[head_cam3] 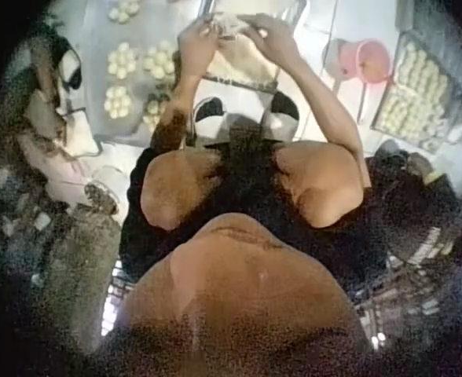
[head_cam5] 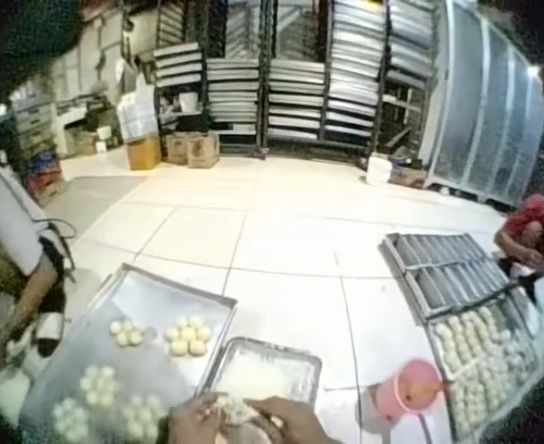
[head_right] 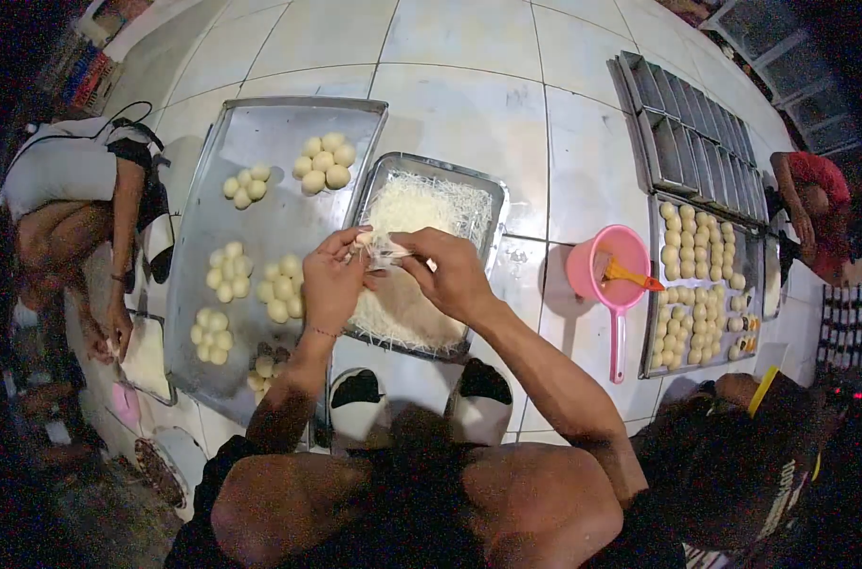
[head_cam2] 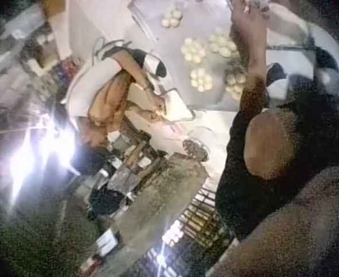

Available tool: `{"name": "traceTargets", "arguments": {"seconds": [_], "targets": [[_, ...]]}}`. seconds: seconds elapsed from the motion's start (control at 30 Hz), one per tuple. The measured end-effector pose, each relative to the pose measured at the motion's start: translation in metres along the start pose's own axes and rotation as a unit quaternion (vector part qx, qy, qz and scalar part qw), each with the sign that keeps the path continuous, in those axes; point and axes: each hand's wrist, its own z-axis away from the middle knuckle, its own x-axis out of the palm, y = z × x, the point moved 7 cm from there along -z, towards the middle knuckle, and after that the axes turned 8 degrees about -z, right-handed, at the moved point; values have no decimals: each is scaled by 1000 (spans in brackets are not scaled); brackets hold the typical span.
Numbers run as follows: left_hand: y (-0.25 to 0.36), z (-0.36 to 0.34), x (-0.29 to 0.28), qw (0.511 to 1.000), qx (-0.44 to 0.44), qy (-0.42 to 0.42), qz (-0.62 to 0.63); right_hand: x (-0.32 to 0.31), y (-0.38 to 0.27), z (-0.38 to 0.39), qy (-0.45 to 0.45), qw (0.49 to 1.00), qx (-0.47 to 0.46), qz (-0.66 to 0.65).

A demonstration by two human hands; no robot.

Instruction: Filling and shaping dough balls into buns on a production floor.

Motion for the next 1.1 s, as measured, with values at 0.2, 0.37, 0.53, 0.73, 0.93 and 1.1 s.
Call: {"name": "traceTargets", "arguments": {"seconds": [0.2,0.37,0.53,0.73,0.93,1.1], "targets": [[60,18,7,960,139,-13,-241,0,-54,-3,13,953,-238,185],[50,18,-4,987,155,14,-28,0,-64,-8,2,986,-124,112],[35,21,-11,993,44,53,95,4,-55,-4,-19,988,-93,124],[80,41,2,953,164,99,236,11,-63,-2,4,988,-116,105],[35,25,-13,981,99,37,163,14,-76,-2,-23,994,-51,91],[50,33,-1,988,121,25,87,3,-65,-4,33,996,-31,-72]]}}
